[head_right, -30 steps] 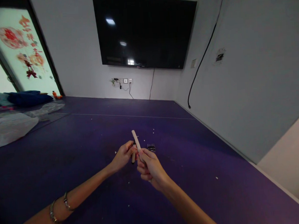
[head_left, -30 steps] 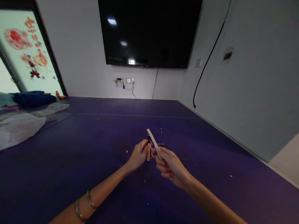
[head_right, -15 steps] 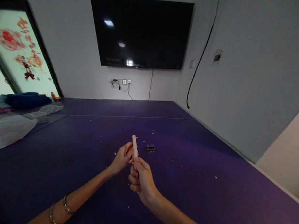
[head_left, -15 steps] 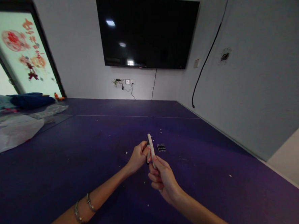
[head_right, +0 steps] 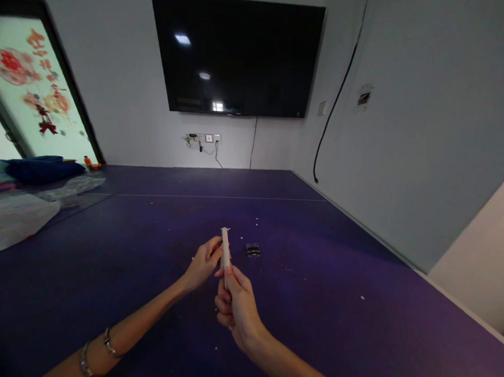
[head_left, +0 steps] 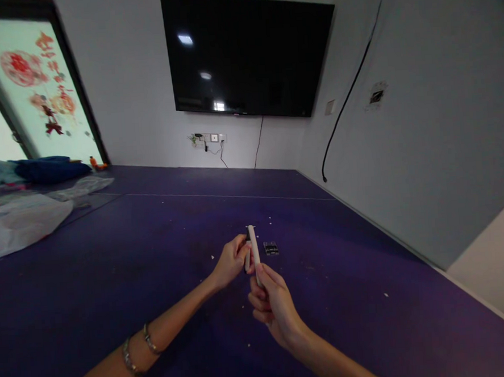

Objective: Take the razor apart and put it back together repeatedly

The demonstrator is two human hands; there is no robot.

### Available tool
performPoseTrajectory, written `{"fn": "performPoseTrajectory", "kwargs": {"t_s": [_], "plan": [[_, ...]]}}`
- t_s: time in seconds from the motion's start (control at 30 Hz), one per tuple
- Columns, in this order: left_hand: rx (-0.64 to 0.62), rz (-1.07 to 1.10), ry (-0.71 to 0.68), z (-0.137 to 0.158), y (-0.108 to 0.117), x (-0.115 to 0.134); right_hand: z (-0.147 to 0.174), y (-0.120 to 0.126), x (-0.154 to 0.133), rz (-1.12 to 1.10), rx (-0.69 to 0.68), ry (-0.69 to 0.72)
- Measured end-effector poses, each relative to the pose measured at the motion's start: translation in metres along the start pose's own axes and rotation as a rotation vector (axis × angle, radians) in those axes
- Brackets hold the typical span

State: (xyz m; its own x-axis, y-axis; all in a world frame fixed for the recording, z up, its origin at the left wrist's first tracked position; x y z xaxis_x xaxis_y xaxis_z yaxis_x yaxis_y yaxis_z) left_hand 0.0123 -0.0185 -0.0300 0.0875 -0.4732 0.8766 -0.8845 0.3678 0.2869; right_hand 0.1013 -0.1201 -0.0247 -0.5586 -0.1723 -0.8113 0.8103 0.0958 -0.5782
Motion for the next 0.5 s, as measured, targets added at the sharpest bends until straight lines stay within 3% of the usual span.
{"fn": "performPoseTrajectory", "kwargs": {"t_s": [0.17, 0.33, 0.5], "plan": [[-0.042, -0.003, -0.016, 0.0016, -0.0024, -0.0013, -0.002, 0.001, -0.0018, -0.028, 0.004, 0.025], [0.002, -0.005, -0.006, -0.0008, 0.0031, -0.0022, 0.0012, -0.0024, 0.0011, -0.04, -0.018, -0.018], [0.002, -0.008, 0.012, -0.0014, 0.0047, 0.002, -0.0015, -0.0076, -0.0047, -0.055, -0.024, 0.029]]}}
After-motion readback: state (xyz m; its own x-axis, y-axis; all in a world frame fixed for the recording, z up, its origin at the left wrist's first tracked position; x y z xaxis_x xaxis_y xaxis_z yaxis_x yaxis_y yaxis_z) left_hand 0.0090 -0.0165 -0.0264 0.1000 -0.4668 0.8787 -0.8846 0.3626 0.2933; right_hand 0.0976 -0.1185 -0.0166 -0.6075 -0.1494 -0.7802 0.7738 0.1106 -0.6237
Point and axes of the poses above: each hand's wrist, its own z-axis away from the middle knuckle, its own y-axis out of the back of the hand, x = y × z, the point moved 1 cm from there along -z, towards the middle knuckle, and after that the axes turned 4 degrees about -x, right-handed, at the moved point
